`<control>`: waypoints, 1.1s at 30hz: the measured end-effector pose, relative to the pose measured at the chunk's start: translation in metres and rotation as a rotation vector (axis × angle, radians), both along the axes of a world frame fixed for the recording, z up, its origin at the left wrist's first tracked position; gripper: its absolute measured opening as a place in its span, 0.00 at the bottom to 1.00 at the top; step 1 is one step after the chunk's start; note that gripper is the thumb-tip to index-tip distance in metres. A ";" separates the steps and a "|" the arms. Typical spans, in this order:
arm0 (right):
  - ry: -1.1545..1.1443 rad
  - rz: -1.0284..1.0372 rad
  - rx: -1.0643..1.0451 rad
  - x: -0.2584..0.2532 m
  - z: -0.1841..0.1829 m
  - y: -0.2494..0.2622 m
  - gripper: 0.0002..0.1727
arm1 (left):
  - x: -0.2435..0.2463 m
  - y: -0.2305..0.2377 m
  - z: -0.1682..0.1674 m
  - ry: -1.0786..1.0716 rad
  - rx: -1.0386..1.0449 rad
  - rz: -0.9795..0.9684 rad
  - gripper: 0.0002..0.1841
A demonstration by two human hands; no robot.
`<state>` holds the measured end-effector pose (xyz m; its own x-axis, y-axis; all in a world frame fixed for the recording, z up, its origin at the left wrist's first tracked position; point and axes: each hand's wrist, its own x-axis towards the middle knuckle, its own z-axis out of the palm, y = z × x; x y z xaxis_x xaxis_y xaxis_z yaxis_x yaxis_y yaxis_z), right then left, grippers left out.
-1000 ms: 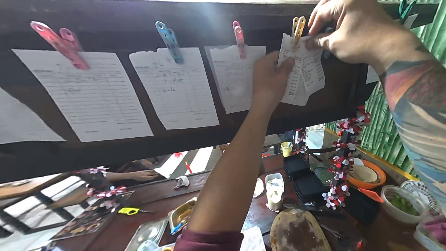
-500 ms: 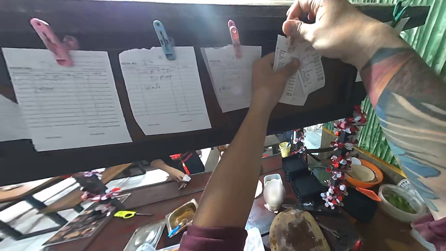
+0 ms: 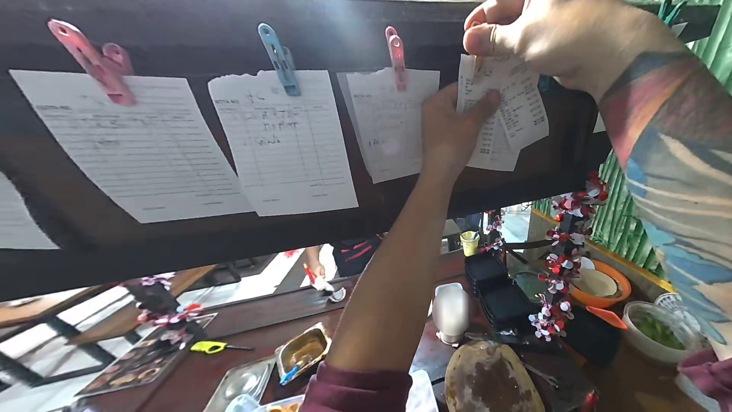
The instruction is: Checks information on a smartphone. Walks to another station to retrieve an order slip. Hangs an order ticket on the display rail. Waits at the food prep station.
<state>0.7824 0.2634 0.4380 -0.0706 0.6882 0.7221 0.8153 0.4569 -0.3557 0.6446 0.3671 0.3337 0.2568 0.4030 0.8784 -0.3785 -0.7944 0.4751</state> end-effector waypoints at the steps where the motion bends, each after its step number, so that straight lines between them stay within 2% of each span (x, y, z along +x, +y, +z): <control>1: 0.001 0.010 0.006 -0.001 -0.001 -0.001 0.18 | 0.000 0.000 0.000 -0.001 0.003 -0.003 0.14; 7: 0.023 0.042 0.049 0.004 -0.004 0.001 0.21 | -0.003 0.000 0.001 0.034 0.003 0.008 0.15; 12: -0.142 -0.153 0.058 0.018 -0.001 -0.012 0.30 | -0.005 0.004 0.000 0.028 0.011 0.019 0.16; 14: -0.207 -0.203 0.107 0.027 -0.002 -0.013 0.23 | -0.006 0.003 0.000 0.014 0.024 -0.001 0.15; 20: -0.205 -0.199 0.269 0.049 -0.006 -0.019 0.15 | -0.005 0.004 0.000 0.011 0.007 0.041 0.15; 23: -0.179 -0.243 0.342 0.059 -0.019 -0.037 0.13 | -0.006 0.006 -0.011 0.018 0.000 0.143 0.22; 26: -0.228 -0.220 0.434 0.069 -0.065 -0.066 0.14 | -0.017 -0.017 -0.058 -0.017 -0.049 0.304 0.29; 29: -0.239 -0.243 0.474 0.050 -0.163 -0.116 0.15 | -0.045 -0.080 -0.163 -0.004 -0.084 0.365 0.41; 30: -0.193 -0.213 0.492 0.043 -0.204 -0.127 0.14 | -0.051 -0.098 -0.202 -0.016 -0.078 0.317 0.46; 31: -0.106 -0.147 0.502 0.033 -0.249 -0.136 0.12 | -0.056 -0.118 -0.238 -0.004 -0.093 0.185 0.49; 33: 0.083 -0.042 0.443 0.006 -0.343 -0.153 0.09 | -0.060 -0.161 -0.294 0.087 -0.251 -0.292 0.54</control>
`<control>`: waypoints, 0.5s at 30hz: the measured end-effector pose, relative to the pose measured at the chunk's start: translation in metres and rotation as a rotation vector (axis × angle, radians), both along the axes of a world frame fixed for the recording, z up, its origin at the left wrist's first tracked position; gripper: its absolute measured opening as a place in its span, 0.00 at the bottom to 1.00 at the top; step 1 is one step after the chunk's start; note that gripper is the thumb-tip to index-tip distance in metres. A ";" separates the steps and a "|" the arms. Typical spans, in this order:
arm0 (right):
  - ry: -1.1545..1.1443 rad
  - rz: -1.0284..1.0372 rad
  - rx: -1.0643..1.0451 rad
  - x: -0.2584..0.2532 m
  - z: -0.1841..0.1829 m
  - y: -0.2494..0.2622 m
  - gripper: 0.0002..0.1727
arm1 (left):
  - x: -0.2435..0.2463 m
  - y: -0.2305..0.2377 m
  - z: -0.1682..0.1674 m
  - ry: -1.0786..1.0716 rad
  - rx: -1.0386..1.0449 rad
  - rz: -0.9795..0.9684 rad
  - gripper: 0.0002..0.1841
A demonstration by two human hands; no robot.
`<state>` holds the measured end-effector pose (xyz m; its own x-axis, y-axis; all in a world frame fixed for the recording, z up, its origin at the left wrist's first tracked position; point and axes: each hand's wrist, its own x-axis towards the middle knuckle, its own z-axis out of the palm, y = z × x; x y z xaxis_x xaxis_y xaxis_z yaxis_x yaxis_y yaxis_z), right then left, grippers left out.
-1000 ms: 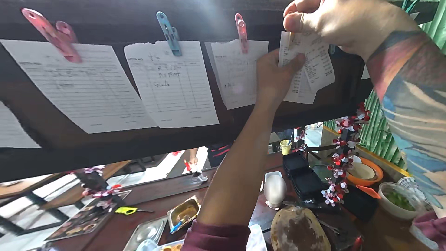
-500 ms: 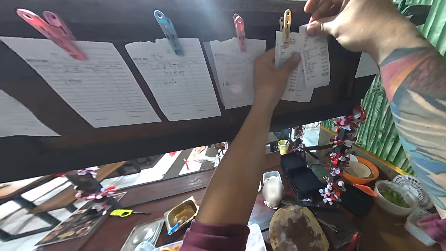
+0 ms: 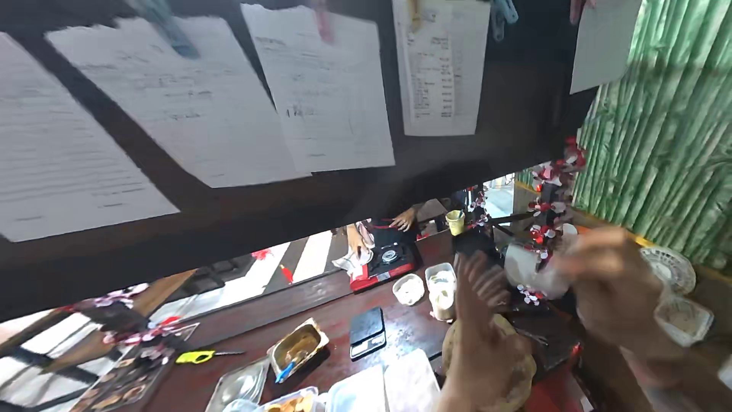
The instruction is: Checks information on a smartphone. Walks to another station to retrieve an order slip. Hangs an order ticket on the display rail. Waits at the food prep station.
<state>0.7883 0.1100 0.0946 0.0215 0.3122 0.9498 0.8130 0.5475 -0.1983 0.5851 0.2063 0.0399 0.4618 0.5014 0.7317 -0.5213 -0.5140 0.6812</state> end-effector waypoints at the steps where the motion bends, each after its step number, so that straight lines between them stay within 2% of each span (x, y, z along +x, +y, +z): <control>1: 0.085 0.052 -0.040 -0.015 -0.045 -0.006 0.10 | 0.003 -0.016 -0.025 0.001 -0.095 -0.219 0.53; 2: 0.181 0.077 -0.067 -0.028 -0.087 -0.012 0.11 | 0.007 -0.026 -0.050 0.012 -0.144 -0.339 0.46; 3: 0.276 0.067 -0.077 -0.041 -0.126 -0.016 0.11 | 0.009 -0.034 -0.079 0.039 -0.153 -0.321 0.35; 4: 0.355 0.026 -0.078 -0.053 -0.160 -0.021 0.10 | 0.010 -0.039 -0.109 0.070 -0.141 -0.225 0.24; 5: 0.411 -0.020 -0.077 -0.063 -0.189 -0.029 0.09 | 0.008 -0.044 -0.139 0.104 -0.162 -0.134 0.17; 6: 0.444 -0.056 -0.120 -0.070 -0.219 -0.039 0.10 | 0.005 -0.052 -0.163 0.136 -0.244 -0.080 0.14; 7: 0.458 -0.069 -0.208 -0.075 -0.250 -0.053 0.13 | 0.001 -0.063 -0.183 0.180 -0.388 -0.069 0.14; 9: 0.475 -0.017 -0.392 -0.086 -0.307 -0.080 0.18 | -0.006 -0.083 -0.213 0.275 -0.802 -0.185 0.17; 11: 0.453 0.032 -0.509 -0.095 -0.339 -0.106 0.19 | -0.009 -0.097 -0.236 0.324 -1.098 -0.322 0.21; 13: 0.422 -0.045 -0.592 -0.096 -0.357 -0.133 0.20 | -0.011 -0.112 -0.243 0.390 -1.060 -0.382 0.19; 15: 0.413 -0.113 -0.681 -0.092 -0.364 -0.152 0.23 | -0.010 -0.121 -0.239 0.508 -0.849 -0.445 0.17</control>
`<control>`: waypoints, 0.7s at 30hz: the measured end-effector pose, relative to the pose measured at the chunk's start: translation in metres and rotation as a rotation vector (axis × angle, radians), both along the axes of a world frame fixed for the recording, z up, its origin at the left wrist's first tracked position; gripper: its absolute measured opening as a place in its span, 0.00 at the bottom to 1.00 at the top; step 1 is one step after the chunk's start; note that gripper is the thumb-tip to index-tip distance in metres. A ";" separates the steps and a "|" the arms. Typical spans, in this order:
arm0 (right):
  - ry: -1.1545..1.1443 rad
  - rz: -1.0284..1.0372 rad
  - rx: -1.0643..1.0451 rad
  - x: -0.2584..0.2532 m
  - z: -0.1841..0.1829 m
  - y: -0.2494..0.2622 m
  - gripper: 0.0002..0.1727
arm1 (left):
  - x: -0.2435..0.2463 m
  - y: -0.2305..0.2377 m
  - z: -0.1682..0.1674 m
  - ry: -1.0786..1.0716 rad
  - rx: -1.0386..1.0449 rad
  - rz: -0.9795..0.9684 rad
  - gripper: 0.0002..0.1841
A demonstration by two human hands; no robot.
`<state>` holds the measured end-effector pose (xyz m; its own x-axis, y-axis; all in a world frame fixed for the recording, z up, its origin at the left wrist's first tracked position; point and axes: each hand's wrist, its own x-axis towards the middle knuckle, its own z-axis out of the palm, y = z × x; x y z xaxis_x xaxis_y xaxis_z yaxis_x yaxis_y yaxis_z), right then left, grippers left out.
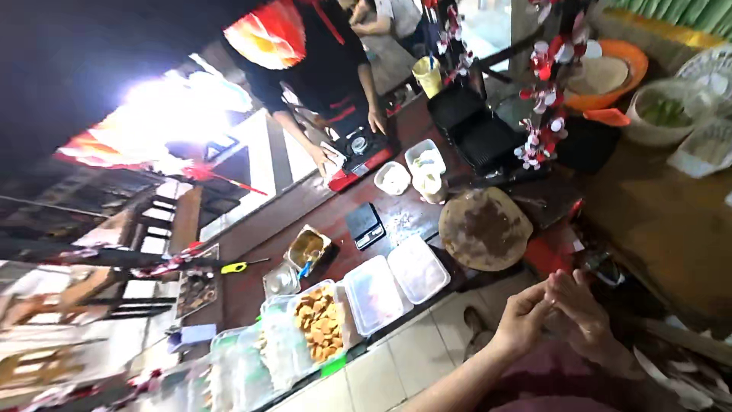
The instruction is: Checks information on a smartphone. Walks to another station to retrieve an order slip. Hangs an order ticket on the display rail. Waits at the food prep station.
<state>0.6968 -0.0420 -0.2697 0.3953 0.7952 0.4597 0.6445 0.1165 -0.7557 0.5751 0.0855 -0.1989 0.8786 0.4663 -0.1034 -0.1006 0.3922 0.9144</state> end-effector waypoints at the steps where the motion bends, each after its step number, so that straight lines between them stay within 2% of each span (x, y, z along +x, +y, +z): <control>1: 0.026 -0.021 -0.023 -0.001 -0.001 -0.005 0.23 | 0.001 -0.002 -0.002 0.014 0.058 -0.063 0.16; 5: 0.084 -0.095 -0.061 -0.017 0.018 -0.022 0.22 | -0.006 0.003 -0.010 0.123 0.159 -0.194 0.10; 7: 0.074 -0.046 -0.161 -0.019 0.023 -0.033 0.24 | -0.013 0.002 -0.023 0.243 0.233 -0.193 0.06; 9: 0.058 0.020 -0.285 -0.018 0.013 -0.045 0.26 | -0.015 -0.005 -0.040 0.375 0.359 -0.179 0.05; 11: -0.024 0.027 -0.313 -0.015 -0.012 -0.056 0.25 | -0.016 -0.015 -0.068 0.425 0.373 -0.174 0.06; 13: -0.060 0.021 -0.291 -0.008 -0.043 -0.066 0.22 | -0.015 -0.020 -0.092 0.416 0.230 -0.221 0.11; 15: -0.017 0.015 -0.288 -0.003 -0.082 -0.078 0.20 | -0.008 -0.020 -0.102 0.443 -0.056 -0.354 0.31; 16: 0.037 0.013 -0.308 -0.001 -0.095 -0.082 0.19 | -0.005 -0.021 -0.105 0.460 -0.226 -0.383 0.37; 18: 0.159 -0.064 -0.356 0.006 -0.120 -0.083 0.14 | -0.011 -0.022 -0.121 0.473 -0.491 -0.361 0.43; 19: 0.233 -0.155 -0.422 0.017 -0.127 -0.080 0.12 | -0.018 -0.020 -0.133 0.489 -0.521 -0.349 0.44; 21: 0.462 -0.325 -0.675 0.059 -0.132 -0.067 0.12 | -0.041 -0.014 -0.150 0.621 -0.317 -0.357 0.44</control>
<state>0.7560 -0.1094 -0.4018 0.6798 0.6554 -0.3293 0.1812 -0.5851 -0.7905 0.5345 0.0718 -0.3492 0.7076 0.0326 -0.7058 0.5740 0.5560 0.6012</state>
